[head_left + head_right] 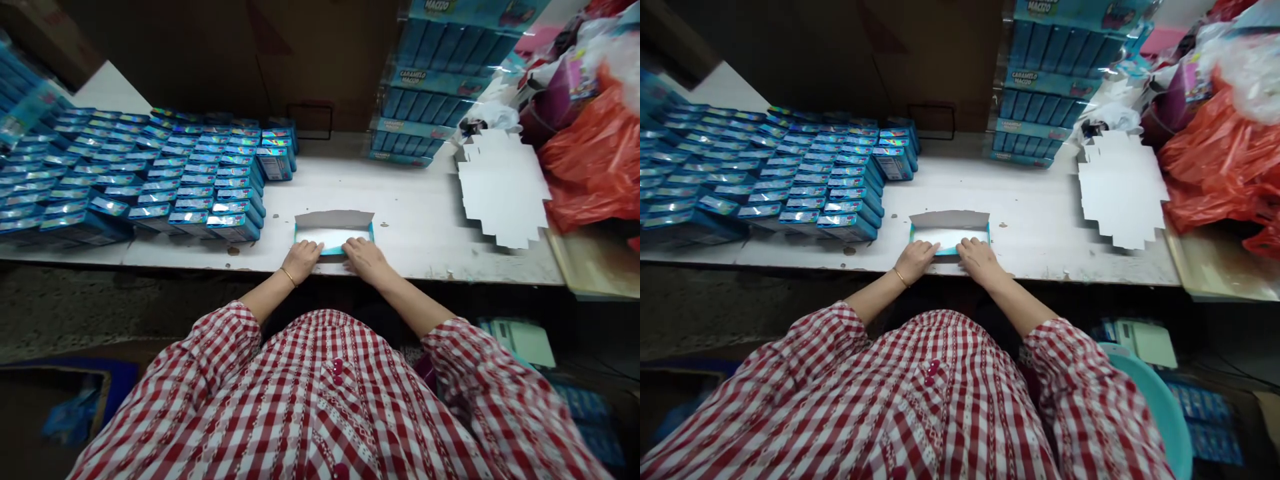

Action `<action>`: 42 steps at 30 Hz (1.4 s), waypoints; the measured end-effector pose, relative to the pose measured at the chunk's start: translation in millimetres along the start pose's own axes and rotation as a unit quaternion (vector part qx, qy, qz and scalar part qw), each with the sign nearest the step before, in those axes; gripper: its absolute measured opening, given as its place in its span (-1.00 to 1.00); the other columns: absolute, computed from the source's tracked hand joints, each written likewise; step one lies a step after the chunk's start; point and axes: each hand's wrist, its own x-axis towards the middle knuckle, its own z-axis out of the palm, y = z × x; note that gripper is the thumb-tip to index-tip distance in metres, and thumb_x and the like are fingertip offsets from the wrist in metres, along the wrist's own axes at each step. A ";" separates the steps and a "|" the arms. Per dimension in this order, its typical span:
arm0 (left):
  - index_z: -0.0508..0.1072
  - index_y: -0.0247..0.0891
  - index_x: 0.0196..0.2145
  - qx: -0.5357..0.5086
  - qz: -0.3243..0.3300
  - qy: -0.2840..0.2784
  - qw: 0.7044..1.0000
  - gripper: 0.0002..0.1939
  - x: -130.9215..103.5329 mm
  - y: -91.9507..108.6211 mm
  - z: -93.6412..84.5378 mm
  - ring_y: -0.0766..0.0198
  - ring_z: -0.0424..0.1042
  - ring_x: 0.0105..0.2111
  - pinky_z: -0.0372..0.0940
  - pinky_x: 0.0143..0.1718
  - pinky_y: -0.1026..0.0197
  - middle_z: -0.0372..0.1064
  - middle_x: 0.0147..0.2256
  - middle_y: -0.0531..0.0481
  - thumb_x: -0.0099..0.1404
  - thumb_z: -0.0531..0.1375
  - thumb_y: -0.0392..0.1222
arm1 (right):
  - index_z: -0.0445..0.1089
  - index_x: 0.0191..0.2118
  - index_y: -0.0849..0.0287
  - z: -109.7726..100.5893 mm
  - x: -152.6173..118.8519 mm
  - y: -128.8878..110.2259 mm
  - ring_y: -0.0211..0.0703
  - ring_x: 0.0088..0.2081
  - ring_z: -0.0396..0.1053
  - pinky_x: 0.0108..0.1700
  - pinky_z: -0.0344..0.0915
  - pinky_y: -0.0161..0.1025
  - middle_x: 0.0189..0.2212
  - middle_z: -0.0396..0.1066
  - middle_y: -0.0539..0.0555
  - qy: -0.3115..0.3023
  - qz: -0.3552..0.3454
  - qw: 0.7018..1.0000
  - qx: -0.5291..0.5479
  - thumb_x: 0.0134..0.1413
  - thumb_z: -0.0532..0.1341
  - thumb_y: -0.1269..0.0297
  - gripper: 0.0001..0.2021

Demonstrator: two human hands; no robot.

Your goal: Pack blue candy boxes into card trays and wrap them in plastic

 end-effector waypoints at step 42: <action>0.28 -0.36 -0.05 0.067 -0.021 -0.116 0.991 -0.64 43.0 -28.0 -31.4 0.07 0.32 -0.07 0.25 -0.19 0.09 0.33 -0.13 -0.25 0.33 -0.20 -0.37 | 0.33 -0.09 0.16 1.6 67.0 43.8 -0.05 -0.13 0.33 -0.27 0.23 -0.22 -0.14 0.40 0.16 -0.047 -0.083 0.990 -0.103 0.17 -0.09 0.46 -0.68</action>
